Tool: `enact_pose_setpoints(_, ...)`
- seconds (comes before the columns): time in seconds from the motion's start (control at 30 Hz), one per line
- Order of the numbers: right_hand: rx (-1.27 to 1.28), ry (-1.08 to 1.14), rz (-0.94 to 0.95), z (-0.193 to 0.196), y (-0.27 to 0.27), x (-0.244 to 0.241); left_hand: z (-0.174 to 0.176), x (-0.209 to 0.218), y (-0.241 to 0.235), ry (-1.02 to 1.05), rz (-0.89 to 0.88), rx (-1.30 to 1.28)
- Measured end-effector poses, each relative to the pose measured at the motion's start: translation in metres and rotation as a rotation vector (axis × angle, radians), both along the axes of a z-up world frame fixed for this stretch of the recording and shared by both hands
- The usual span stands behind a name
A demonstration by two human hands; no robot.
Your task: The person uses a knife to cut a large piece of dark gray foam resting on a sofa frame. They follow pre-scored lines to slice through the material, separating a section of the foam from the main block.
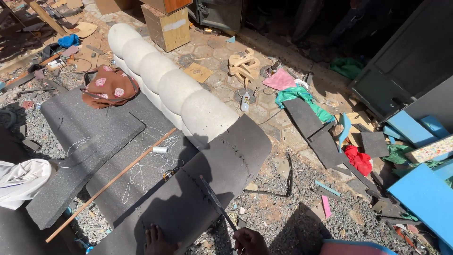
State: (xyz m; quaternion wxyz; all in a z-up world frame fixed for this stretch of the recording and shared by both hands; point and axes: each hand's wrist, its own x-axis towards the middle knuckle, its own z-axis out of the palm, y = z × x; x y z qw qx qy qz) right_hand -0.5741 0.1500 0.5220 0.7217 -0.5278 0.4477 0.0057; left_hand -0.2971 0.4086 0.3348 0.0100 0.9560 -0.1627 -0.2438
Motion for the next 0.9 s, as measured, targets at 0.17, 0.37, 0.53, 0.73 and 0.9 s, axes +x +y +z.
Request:
enact_pose_setpoints(0.17,-0.208,-0.006,0.008,0.052,0.054,0.064,-0.01,0.0,0.001,-0.027,0.032,-0.082)
enact_pose_setpoints(0.37,-0.081,-0.37,-0.165,0.007,0.122,0.144,0.013,0.022,0.103,-0.122,0.161,-0.651)
enact_pose_setpoints(0.53,-0.073,-0.395,-0.2,0.069,0.174,0.183,-0.035,0.065,0.213,0.069,0.295,-0.736)
enact_pose_setpoints(0.73,-0.083,-0.502,-0.261,0.156,0.198,0.212,0.001,0.063,0.342,0.328,0.513,-0.542)
enact_pose_setpoints(0.9,-0.22,-0.72,-0.338,0.204,0.194,0.233,-0.011,0.06,0.399,0.405,0.663,-0.466)
